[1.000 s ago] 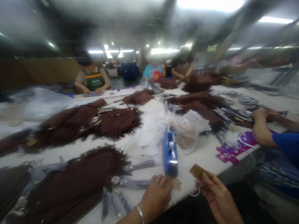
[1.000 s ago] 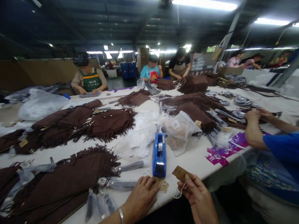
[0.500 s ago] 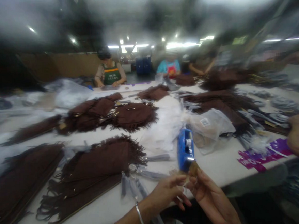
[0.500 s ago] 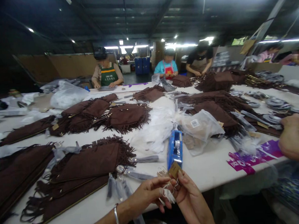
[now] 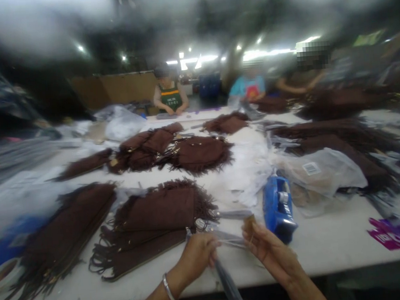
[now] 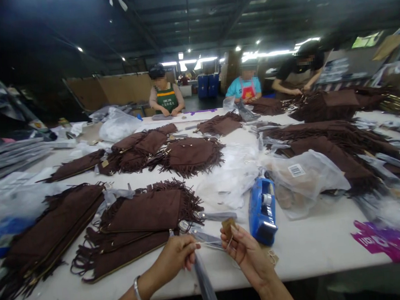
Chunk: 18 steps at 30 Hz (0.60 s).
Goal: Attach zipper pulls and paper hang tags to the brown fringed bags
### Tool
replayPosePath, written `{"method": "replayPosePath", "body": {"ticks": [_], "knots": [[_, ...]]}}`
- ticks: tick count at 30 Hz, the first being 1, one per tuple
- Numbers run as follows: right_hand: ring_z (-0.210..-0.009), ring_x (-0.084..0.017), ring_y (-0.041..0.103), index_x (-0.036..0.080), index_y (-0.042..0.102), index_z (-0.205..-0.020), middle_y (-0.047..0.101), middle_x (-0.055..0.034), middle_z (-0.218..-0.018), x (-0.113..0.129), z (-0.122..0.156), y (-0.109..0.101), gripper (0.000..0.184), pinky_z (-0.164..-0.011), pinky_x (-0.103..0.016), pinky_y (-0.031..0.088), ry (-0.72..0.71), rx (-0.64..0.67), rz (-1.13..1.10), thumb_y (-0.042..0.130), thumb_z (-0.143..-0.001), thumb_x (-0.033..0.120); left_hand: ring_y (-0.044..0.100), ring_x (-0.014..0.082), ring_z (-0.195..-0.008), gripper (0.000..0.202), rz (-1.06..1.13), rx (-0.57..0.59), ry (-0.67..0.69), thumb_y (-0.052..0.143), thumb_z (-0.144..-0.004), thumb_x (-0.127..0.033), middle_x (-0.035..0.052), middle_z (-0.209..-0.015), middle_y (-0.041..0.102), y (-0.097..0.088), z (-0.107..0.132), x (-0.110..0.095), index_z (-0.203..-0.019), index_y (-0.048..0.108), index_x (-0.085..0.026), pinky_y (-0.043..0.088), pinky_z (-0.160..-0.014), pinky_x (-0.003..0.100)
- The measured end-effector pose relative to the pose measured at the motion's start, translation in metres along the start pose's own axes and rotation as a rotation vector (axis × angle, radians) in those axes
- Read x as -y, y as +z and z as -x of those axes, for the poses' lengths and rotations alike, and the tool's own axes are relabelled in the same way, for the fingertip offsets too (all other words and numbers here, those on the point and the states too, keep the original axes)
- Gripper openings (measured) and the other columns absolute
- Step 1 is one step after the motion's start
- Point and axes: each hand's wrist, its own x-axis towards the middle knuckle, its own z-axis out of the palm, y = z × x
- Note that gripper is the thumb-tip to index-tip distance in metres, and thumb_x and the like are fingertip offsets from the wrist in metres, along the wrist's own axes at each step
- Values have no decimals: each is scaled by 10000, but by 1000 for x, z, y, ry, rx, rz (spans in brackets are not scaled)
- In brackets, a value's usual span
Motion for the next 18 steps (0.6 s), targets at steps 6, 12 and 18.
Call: {"method": "replayPosePath", "body": {"ticks": [6, 12, 18], "knots": [[-934, -247, 643, 227, 677, -1027, 691, -75, -1042, -15, -2, 30, 306, -837, -359, 499, -537, -165, 1054, 621, -805, 431, 608, 188, -653, 200, -725, 13, 117, 459, -877, -178, 67, -692, 662, -19, 17, -3, -779, 634, -166, 376, -596, 251], [-578, -157, 610, 244, 629, -1083, 681, 15, -727, -42, 5, 82, 262, -593, -255, 452, -293, 319, 1091, 500, -906, 387, 633, 202, -715, 218, -661, 42, 190, 461, -875, -154, 46, -793, 701, -32, 22, -24, -957, 654, -212, 387, -619, 257], [-665, -171, 585, 216, 595, -781, 638, 8, -699, -49, -12, 79, 178, -617, -259, 387, -363, 290, 1213, 499, -891, 316, 608, 173, -707, 250, -623, -24, 149, 423, -946, -263, 27, -746, 655, -64, 24, -7, -817, 628, -199, 418, -656, 247]]}}
